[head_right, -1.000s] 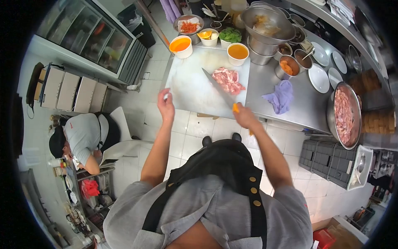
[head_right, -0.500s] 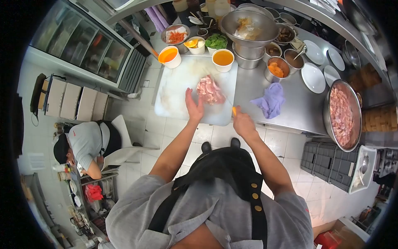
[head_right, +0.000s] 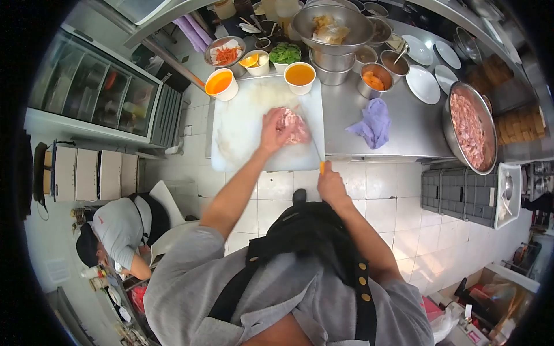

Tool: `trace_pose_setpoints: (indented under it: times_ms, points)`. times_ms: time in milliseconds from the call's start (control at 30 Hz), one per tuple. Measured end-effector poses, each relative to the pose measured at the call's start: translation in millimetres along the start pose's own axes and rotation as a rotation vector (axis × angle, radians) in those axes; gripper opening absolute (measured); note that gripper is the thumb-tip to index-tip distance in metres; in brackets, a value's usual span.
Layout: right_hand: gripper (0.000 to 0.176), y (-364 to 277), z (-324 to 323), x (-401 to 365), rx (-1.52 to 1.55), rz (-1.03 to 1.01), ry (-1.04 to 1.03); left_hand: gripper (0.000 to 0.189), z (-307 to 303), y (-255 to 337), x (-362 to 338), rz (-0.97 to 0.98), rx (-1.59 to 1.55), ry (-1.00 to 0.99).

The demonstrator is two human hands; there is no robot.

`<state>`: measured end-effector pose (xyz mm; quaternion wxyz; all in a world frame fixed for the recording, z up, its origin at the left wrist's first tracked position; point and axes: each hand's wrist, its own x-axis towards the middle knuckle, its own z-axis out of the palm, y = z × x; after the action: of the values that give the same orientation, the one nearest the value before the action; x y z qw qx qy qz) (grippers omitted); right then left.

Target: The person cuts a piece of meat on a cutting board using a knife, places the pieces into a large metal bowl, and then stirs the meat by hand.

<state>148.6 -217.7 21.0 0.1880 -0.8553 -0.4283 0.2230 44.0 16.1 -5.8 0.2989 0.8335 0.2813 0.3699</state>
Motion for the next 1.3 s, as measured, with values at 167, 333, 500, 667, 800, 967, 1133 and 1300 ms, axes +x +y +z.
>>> trace_pose_setpoints:
  times_ms: [167,333,500,667,800,967,1133,1300]
  points:
    - [0.022,-63,-2,-1,0.75,0.243,-0.469,0.047,29,18,-8,-0.198,-0.109,0.334]
    - [0.017,-92,-7,-1,0.951,0.255,-0.601,0.037,-3,18,0,-0.315,-0.42,0.523]
    - [0.025,-113,-20,-2,0.915,0.143,-0.62,0.038,-40,20,11,-0.097,-0.159,0.562]
    - [0.027,-92,-99,-30,0.872,0.073,-0.454,0.026,-14,114,51,-0.212,-0.767,0.527]
    - [0.027,-36,-175,-58,0.849,0.047,-0.189,0.031,43,208,92,0.049,-0.57,0.442]
    - [0.027,99,-296,-75,0.592,0.173,0.215,0.033,220,361,152,0.248,-0.619,0.434]
    - [0.025,301,-383,-15,-0.28,0.284,0.468,0.04,438,423,202,0.013,-0.919,0.13]
    - [0.024,381,-477,-17,-0.478,0.258,0.365,0.036,481,407,246,-0.401,-0.848,-0.223]
